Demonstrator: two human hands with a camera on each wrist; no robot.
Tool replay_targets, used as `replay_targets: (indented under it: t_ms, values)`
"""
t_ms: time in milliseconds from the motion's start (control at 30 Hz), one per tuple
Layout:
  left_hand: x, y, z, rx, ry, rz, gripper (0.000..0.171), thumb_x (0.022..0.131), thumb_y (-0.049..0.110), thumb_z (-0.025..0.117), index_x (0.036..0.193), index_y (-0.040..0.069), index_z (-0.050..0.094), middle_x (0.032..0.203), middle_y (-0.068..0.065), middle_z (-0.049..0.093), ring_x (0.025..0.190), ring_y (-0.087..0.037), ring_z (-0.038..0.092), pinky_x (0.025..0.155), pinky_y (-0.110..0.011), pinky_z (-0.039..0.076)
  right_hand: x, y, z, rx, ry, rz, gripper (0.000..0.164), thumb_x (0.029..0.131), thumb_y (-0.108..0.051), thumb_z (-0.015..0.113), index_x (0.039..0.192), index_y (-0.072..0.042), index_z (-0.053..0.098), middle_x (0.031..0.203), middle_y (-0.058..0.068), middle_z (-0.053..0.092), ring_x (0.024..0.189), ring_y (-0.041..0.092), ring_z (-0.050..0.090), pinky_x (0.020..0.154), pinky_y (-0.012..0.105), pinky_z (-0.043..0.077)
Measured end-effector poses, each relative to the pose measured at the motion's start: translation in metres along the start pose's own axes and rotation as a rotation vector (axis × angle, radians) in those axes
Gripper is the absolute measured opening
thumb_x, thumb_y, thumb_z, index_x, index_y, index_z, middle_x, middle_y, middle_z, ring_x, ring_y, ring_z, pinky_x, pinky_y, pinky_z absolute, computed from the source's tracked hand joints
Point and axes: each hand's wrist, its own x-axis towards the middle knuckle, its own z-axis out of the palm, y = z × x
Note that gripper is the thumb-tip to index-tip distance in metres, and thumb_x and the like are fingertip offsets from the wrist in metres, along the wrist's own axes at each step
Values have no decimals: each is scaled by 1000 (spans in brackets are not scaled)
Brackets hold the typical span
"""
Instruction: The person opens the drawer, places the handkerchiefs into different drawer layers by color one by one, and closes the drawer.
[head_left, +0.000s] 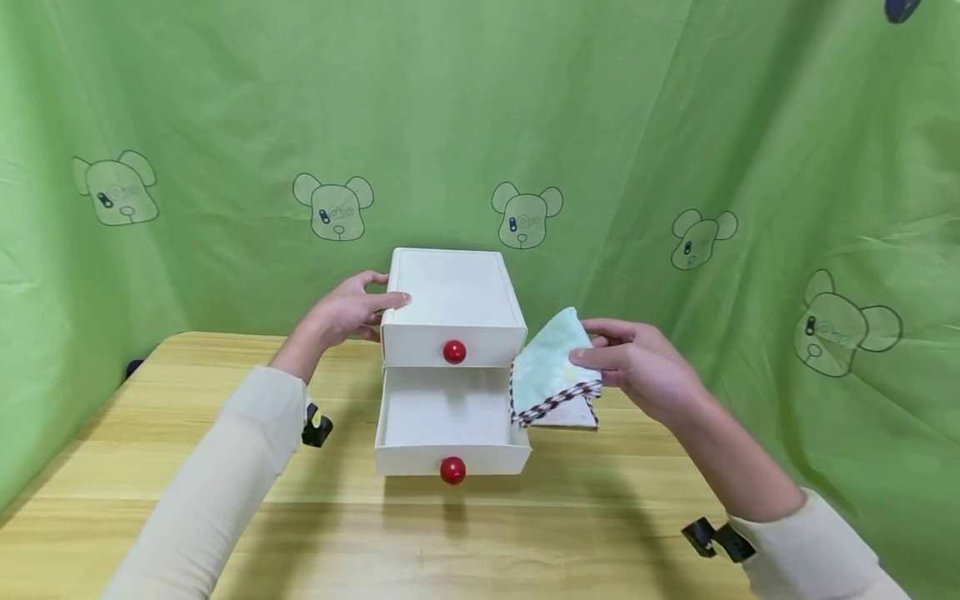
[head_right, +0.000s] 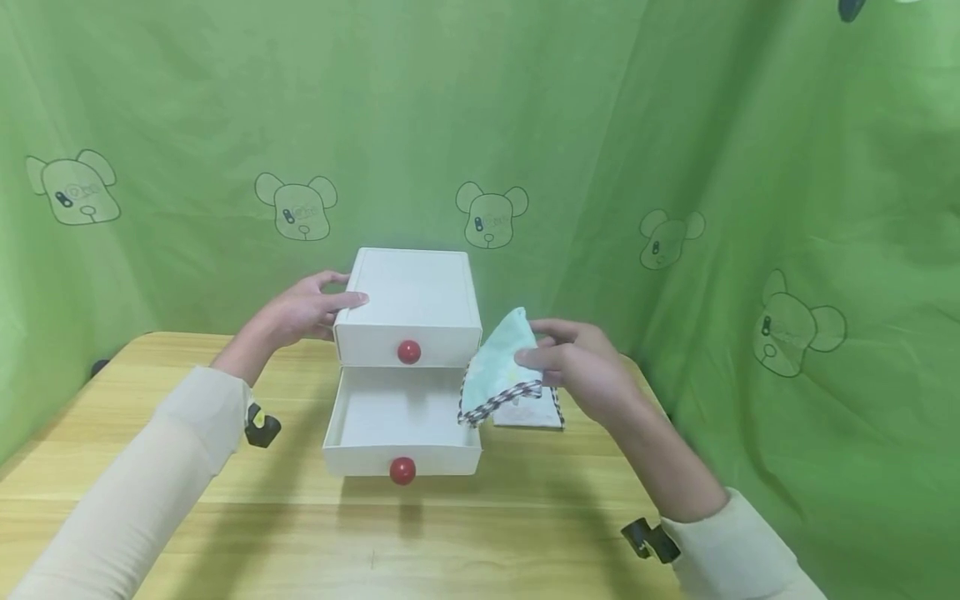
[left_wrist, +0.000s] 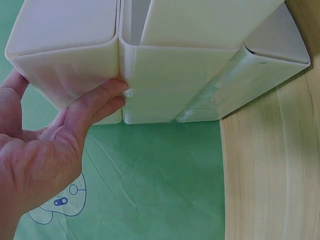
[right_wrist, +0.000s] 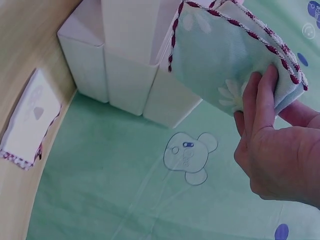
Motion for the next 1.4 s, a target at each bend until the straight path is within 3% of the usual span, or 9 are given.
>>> replay_targets:
  t_ms: [300,600,933,1167,1400]
  values:
    - [-1,0,-1,4,-2,6,85,97,28,70,162,13,17,137,-23,55,113,-33,64,92,-42,62,5,-3,17,36,-32,3,64,93,-9,69,149,4,42,98,-1,46,80,7,48,71,21,50]
    - [-2,2,0,7,-3,7,85,97,28,70,162,13,17,137,-22,55,115,-34,63,93,-42,61,19,6,36,114,-53,27,61,92,-4,66,148,4,43,94,-2,46,73,7,43,68,20,43]
    - [-1,1,1,6,-1,11,85,97,28,70,162,13,17,137,-23,55,112,-33,64,92,-41,62,30,20,54,219,-95,47,62,92,0,64,150,4,40,88,-2,60,71,7,59,61,19,42]
    - [-1,0,0,6,-2,10,85,97,28,70,161,13,17,136,-23,55,112,-34,64,92,-42,62,36,29,66,273,-97,70,60,93,2,62,149,5,42,104,6,65,86,15,70,80,25,61]
    - [-1,-1,0,5,0,12,85,97,28,70,162,12,17,140,-23,54,118,-37,62,93,-43,61,40,39,80,319,-87,87,57,92,3,61,147,5,45,113,9,66,89,14,70,80,24,61]
